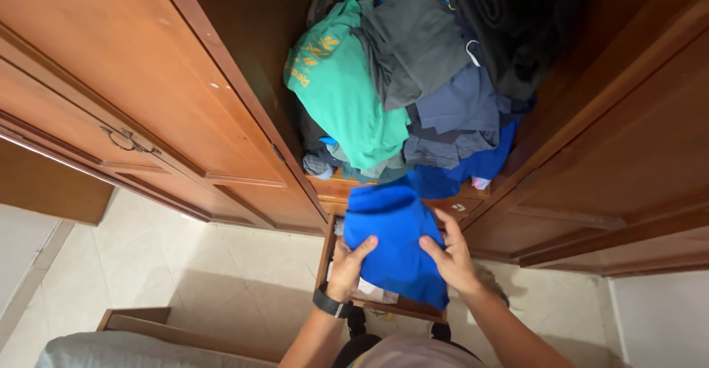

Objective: Organize clothes by moving them from a closet shelf into a drawer.

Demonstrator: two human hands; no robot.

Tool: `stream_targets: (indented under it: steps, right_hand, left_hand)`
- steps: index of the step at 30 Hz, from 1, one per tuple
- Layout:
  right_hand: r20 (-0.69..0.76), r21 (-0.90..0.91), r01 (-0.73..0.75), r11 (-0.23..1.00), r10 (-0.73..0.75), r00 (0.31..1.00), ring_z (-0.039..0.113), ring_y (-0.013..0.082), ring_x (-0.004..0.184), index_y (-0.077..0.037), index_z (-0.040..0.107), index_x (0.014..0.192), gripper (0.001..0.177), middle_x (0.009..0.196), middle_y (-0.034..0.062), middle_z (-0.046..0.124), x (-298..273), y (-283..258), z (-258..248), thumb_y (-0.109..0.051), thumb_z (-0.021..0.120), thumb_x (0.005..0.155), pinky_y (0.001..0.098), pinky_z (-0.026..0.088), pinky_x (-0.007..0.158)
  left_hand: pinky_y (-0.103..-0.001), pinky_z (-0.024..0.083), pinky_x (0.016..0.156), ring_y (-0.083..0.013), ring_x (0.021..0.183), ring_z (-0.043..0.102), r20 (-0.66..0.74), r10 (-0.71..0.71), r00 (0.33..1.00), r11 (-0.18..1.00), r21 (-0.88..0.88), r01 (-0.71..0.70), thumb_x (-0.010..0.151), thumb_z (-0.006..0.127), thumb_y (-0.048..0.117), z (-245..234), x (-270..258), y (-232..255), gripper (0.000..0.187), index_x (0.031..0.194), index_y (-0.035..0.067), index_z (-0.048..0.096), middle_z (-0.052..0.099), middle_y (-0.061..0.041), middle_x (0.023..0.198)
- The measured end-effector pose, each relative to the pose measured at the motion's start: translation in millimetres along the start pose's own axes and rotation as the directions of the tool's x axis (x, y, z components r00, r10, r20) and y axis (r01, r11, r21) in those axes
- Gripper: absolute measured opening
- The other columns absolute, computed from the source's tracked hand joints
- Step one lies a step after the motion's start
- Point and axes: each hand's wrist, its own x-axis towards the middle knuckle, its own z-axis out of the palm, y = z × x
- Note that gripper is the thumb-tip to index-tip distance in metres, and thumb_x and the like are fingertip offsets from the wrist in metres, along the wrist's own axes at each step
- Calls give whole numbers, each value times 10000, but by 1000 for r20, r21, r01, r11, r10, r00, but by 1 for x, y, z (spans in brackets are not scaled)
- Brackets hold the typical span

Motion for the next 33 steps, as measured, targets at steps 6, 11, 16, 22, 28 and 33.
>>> stream_targets:
  steps: [6,11,16,22,28,33]
  right_hand:
    - [36,-81,83,993,-80,996,508,233,1356,-63,278,1611,752,1529,151,487,4,-5,-1,-162,663,972,363,419,1123]
    - [77,-110,58,992,-50,996,490,262,1366,-75,257,1596,949,1543,164,447,18,-24,-3,-26,787,811,383,404,1122]
    - [275,-195,17,981,38,961,462,228,1408,-80,290,1594,942,1590,136,419,28,-35,-19,-56,775,787,374,425,1111]
    - [243,-552,-57,832,226,943,619,225,1258,-48,451,1463,782,1396,123,615,33,-26,-20,-205,845,806,376,513,1003]
    - [247,-704,78,706,141,959,758,287,905,-4,679,1151,496,983,177,759,35,-18,-6,-344,816,818,401,568,775]
    - [267,-813,75,577,254,930,711,372,955,-37,716,1106,388,986,219,755,40,-11,9,-338,786,873,439,548,802]
  left_hand:
    - [-454,585,928,-320,1023,719,-227,46,973,998,-37,-56,887,797,189,-8,19,-40,491,1231,-134,662,731,-260,1194]
    - [-442,546,1007,-286,1157,668,-109,-27,994,999,-45,22,720,870,241,-15,24,-16,737,1341,-2,554,687,-178,1279]
    - [-441,467,1083,-309,1250,600,36,-55,998,998,6,55,636,947,284,-51,37,2,968,1428,-9,475,632,-185,1325]
    - [-435,443,1121,-324,1298,578,322,-229,919,973,45,226,744,910,379,-95,49,-34,971,1486,-51,453,595,-220,1423]
    - [-418,463,1113,-285,1320,560,233,-402,886,908,-23,418,803,768,590,-91,42,-57,978,1514,4,440,578,-166,1457]
    - [-378,538,959,-222,1109,638,236,-90,968,875,483,-36,759,896,200,-30,32,-26,672,1317,-17,591,669,-157,1227]
